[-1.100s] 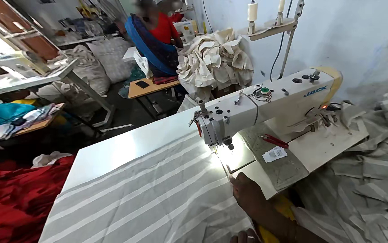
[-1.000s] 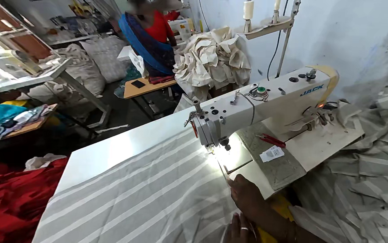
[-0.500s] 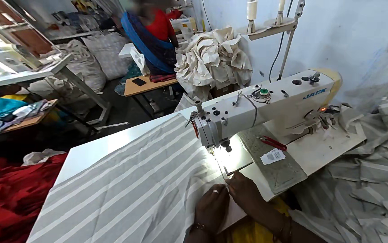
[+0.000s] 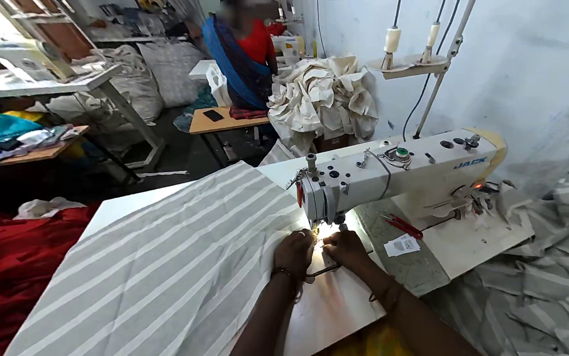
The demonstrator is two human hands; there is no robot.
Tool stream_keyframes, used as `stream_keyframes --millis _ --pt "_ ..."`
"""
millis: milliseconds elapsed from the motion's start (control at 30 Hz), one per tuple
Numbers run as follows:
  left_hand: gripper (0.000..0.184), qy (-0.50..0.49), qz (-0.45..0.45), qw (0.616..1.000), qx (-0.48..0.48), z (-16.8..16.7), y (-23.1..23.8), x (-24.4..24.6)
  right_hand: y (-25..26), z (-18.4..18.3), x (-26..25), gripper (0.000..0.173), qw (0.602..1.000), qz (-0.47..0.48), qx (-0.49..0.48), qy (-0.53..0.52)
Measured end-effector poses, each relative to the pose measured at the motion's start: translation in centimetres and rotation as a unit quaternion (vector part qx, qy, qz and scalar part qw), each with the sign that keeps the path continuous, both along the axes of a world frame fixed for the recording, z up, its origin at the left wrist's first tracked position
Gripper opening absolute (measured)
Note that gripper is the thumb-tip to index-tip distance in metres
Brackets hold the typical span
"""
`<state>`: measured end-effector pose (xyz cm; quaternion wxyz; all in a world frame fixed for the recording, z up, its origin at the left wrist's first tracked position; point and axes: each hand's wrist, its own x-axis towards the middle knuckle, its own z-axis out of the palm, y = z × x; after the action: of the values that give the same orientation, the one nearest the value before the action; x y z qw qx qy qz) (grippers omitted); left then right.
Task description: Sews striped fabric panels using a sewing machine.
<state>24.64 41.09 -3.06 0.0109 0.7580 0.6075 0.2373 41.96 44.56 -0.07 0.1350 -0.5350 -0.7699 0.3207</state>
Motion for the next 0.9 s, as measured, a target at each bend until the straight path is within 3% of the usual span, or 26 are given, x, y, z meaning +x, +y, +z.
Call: stream_keyframes --millis 67,233,367,500,600,733,800,900 --pt "0.02 0.006 0.001 1.0 -0.025 0.4 0.3 0.0 0.3 1.1 2.4 0.023 1.0 0.013 0.002 -0.007" --pt "0.021 0.029 0.021 0.999 -0.016 0.3 0.3 0.1 2.0 1.5 10.9 0.03 0.962 -0.164 0.186 -0.117" --pt "0.044 0.06 0.054 0.993 -0.092 0.8 0.7 0.3 3.3 0.9 15.3 0.037 0.962 -0.154 0.117 -0.194" --pt "0.057 0.117 0.103 0.962 -0.225 2.3 0.9 1.0 4.4 1.0 16.8 0.038 0.964 -0.121 0.104 -0.213" --pt "0.071 0.116 0.146 0.951 -0.246 2.6 0.1 1.3 4.0 1.0 17.0 0.035 0.958 -0.135 0.129 -0.216" --pt "0.089 0.074 0.177 0.954 -0.23 2.8 -1.2 1.6 1.3 0.5 14.0 0.034 0.943 -0.151 0.264 -0.132" --pt "0.092 0.067 0.188 0.951 -0.237 3.2 -2.0 1.6 -1.0 0.1 11.1 0.036 0.938 -0.105 0.316 -0.099" --pt "0.091 0.061 0.214 0.94 -0.26 3.8 -3.2 1.4 -4.6 -1.1 6.2 0.034 0.945 -0.018 0.317 -0.078"
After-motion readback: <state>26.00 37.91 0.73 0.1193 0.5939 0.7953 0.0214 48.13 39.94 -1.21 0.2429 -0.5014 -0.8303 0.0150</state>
